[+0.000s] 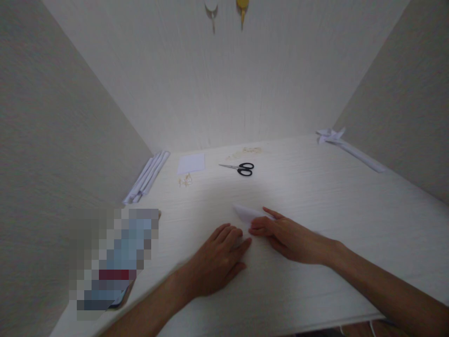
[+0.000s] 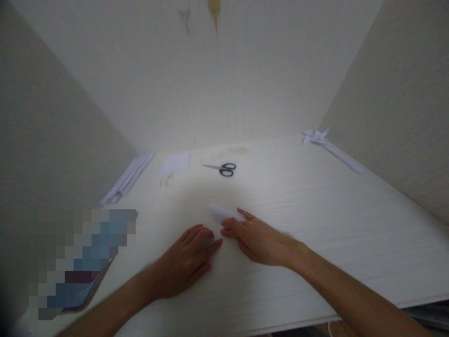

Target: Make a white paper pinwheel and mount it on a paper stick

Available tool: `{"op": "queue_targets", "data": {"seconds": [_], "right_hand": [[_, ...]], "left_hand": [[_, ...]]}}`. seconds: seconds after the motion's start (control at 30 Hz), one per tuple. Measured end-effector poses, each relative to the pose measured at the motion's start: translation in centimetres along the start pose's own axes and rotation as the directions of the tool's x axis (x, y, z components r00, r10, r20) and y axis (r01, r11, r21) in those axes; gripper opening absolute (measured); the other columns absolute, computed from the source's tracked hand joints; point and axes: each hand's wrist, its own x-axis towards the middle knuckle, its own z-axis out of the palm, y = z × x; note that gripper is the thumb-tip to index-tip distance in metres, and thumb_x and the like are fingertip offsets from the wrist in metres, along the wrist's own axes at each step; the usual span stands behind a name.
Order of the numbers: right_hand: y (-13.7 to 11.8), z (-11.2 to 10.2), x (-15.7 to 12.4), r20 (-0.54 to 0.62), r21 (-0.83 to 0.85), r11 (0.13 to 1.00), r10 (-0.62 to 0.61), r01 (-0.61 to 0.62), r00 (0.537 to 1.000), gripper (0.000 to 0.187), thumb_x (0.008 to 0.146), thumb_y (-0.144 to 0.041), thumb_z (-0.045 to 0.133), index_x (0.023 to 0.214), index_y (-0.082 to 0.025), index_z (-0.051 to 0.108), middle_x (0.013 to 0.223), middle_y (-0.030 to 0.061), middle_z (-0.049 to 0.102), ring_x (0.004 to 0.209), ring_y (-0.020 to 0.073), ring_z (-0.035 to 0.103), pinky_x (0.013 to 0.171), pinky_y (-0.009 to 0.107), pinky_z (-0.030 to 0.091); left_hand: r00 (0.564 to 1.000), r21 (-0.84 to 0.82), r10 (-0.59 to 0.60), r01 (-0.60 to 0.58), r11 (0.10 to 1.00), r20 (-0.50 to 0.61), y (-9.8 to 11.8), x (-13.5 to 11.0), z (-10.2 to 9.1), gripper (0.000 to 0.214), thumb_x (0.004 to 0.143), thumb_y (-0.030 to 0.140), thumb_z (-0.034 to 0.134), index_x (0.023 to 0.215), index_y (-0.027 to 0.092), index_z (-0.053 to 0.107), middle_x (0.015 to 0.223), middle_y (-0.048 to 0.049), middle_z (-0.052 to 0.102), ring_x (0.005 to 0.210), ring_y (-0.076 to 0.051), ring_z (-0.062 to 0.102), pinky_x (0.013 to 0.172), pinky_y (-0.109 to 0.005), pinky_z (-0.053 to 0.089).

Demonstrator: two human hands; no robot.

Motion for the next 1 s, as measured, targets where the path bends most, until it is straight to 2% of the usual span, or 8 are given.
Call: {"op": "queue_targets", "data": {"seconds": [0.23,0.47,1.0], "right_hand": [[-0.15,-0.05,0.06,0.002,-0.010,1.000,0.002,-0.002,1.000,0.036,0.077,-0.003,0.034,0.110,-0.016,0.040,0.110,0.0054,0.059,0.101,0.0108,0.054,0.106,0.039,0.012],[-0.21,-0.04,0.08,0.018,-0.051,0.999,-0.005,0.006,1.000,0.036,0.078,-0.003,0.034,0.110,-0.015,0.042,0.110,0.0055,0.059,0.101,0.0118,0.054,0.106,0.039,0.012],[-0.47,0.18,0.14,0.010,-0.118,0.993,-0.009,0.010,1.000,0.031,0.081,-0.006,0.033,0.108,-0.016,0.045,0.101,0.0051,0.062,0.092,0.0117,0.059,0.106,0.038,0.013]], "left_hand": [[1.000,-0.015,-0.003,0.003,1.000,-0.007,0.00,0.03,0.01,0.037,0.079,0.028,0.043,0.114,0.015,0.042,0.105,-0.0113,0.048,0.104,-0.022,0.040,0.093,-0.043,0.033],[0.999,0.002,-0.013,0.013,1.000,0.034,-0.02,0.01,0.11,0.039,0.079,0.028,0.043,0.116,0.014,0.041,0.109,-0.0124,0.045,0.106,-0.024,0.039,0.094,-0.044,0.031],[1.000,0.014,-0.015,0.014,1.000,0.023,0.05,0.06,0.02,0.039,0.079,0.024,0.044,0.116,0.014,0.041,0.109,-0.0124,0.046,0.105,-0.024,0.040,0.095,-0.044,0.032]]}}
